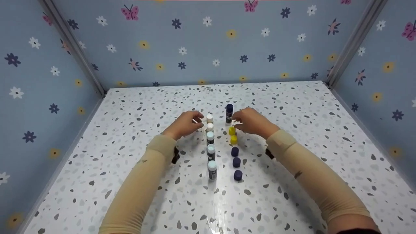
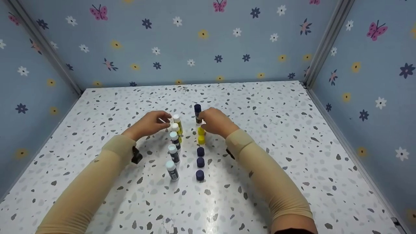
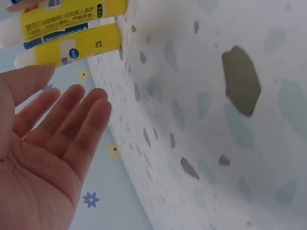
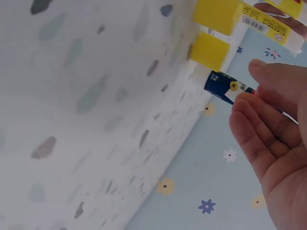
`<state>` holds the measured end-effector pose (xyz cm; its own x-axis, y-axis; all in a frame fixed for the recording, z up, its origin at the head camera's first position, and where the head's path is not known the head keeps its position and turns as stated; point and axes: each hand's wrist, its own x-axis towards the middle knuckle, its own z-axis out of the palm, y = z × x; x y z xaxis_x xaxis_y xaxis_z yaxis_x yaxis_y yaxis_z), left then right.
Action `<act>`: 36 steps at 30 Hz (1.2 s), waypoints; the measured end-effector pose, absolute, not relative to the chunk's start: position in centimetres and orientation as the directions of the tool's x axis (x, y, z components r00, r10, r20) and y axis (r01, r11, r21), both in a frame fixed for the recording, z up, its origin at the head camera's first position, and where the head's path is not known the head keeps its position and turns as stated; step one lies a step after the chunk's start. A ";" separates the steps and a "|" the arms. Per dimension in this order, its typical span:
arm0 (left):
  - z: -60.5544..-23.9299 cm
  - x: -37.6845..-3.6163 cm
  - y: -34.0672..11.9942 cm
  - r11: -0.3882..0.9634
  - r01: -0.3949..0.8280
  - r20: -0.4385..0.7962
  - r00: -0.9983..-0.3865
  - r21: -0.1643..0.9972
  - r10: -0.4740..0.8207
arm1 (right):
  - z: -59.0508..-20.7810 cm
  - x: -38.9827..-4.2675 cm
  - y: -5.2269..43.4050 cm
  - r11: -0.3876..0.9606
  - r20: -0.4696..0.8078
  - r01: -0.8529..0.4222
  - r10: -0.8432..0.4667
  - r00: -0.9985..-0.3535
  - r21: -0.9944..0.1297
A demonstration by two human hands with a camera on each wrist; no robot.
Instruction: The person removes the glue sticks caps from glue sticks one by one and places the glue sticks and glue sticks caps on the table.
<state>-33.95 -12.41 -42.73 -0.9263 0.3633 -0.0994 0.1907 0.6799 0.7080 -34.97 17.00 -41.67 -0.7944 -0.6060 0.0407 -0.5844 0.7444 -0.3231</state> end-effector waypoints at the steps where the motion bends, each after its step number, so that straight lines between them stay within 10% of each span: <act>1: -42.5 -33.8 -12.6 0.690 0.195 -0.094 -0.929 0.697 0.357 | -41.5 -34.9 17.0 0.742 0.059 -0.588 -0.604 -0.794 -0.321; 11: -41.4 -32.5 -12.9 0.803 0.302 0.082 -0.949 0.513 0.304 | -40.7 -35.2 16.4 0.760 0.209 -0.559 -0.519 -0.829 -0.332; 36: -41.5 -31.0 -13.5 0.862 0.333 0.206 -0.940 0.382 0.272 | -41.9 -37.3 13.9 0.835 0.018 -0.385 -0.412 -0.911 -0.394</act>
